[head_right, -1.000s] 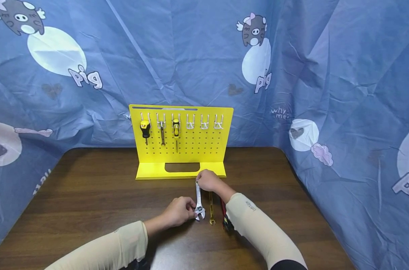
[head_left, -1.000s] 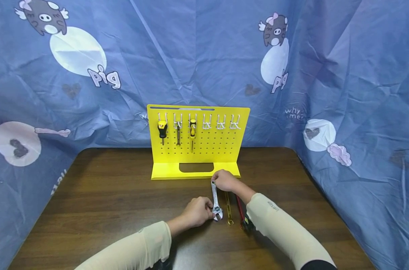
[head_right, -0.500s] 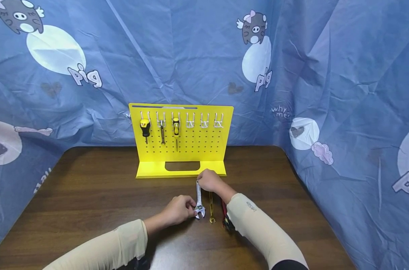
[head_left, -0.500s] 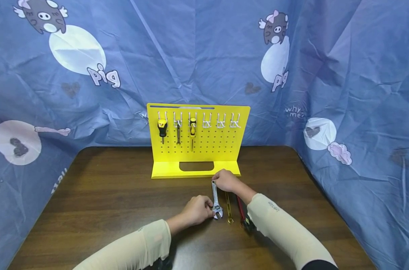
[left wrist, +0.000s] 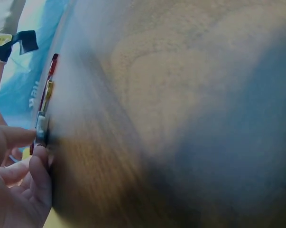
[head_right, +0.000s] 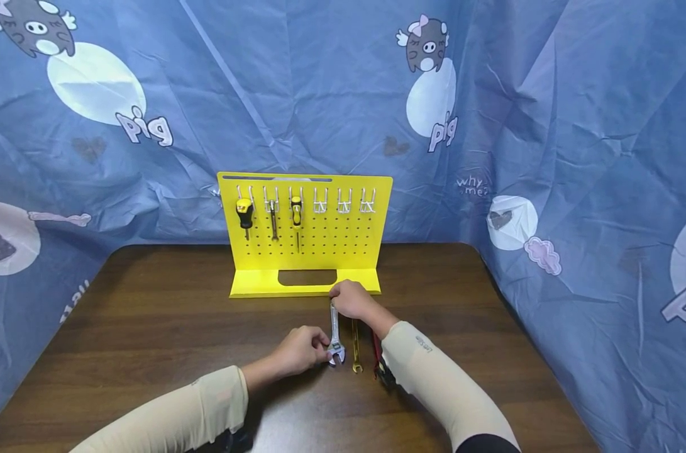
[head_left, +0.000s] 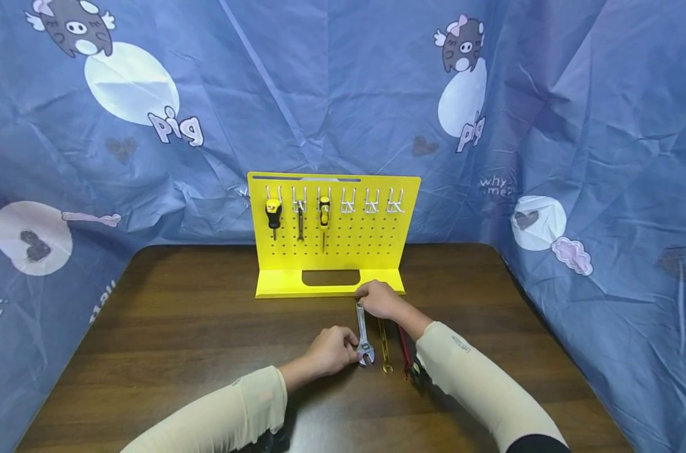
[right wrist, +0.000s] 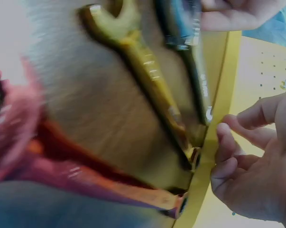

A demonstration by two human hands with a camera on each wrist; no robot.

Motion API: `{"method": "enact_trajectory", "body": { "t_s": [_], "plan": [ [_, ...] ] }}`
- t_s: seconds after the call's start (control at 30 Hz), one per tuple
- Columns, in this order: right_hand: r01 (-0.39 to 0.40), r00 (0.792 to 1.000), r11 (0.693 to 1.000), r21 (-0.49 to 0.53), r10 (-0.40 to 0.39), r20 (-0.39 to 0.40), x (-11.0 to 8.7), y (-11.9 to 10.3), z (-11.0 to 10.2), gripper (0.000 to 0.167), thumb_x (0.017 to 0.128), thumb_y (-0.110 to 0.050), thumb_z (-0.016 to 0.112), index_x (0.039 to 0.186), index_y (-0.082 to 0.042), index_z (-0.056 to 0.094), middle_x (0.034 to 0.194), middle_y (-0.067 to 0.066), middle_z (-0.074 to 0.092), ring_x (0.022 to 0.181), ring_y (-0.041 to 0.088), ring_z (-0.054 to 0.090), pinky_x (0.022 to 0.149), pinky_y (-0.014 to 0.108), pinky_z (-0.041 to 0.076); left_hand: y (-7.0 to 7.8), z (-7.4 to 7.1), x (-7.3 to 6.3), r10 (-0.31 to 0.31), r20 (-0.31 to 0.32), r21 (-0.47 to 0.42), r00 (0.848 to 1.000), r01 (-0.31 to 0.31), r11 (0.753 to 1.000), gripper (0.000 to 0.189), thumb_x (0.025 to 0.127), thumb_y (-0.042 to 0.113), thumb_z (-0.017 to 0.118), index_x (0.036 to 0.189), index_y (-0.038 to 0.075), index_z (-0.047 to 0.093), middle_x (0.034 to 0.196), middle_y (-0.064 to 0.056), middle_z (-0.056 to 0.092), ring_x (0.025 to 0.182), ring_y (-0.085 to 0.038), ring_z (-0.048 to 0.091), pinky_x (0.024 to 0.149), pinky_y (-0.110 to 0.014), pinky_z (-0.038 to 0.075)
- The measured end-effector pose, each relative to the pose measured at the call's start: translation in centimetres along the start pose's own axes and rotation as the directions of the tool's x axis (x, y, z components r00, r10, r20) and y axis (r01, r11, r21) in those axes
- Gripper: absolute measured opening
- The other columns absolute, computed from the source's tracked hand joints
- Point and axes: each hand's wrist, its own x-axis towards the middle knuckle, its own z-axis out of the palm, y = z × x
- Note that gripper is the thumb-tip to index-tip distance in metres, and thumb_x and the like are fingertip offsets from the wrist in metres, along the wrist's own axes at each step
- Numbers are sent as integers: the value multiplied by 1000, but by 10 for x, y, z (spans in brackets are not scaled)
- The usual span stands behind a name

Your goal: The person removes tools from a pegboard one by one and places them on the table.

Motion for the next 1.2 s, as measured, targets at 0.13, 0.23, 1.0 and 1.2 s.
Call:
{"method": "enact_trajectory", "body": {
  "t_s": [0.13,0.23,1.0,1.2],
  "plan": [
    [45,998,996,73,-41,-56,5,-9,-8,34,95,-5,53,125,-2,70,100,14,70,51,12,41,48,27,36,-2,-3,4,-37,29,-141,999,41,989,5,87,8,72,88,3,70,63,2,62,49,-6,54,45,-24,46],
    [113,987,987,116,-98,-125,12,-19,-16,33,98,-6,52,127,-2,68,95,19,69,46,11,36,46,25,34,-5,-11,12,-65,25,-226,998,69,972,7,92,8,66,91,2,69,62,-4,63,45,-9,54,40,-25,44],
    [284,879,936,208,-168,-447,58,-98,-51,86,91,3,55,161,-32,22,132,10,53,111,23,61,85,31,54,-16,-85,112,-226,-393,-354,891,80,932,36,103,8,53,139,1,54,129,-17,60,79,-29,71,65,-31,56],
    [240,905,969,65,-199,-376,61,-113,-64,85,91,3,54,162,-30,19,126,8,54,88,19,54,65,31,46,-23,-92,119,-193,-430,-284,882,71,956,34,103,8,55,136,0,57,129,-17,63,76,-24,70,66,-32,56]
  ]
}}
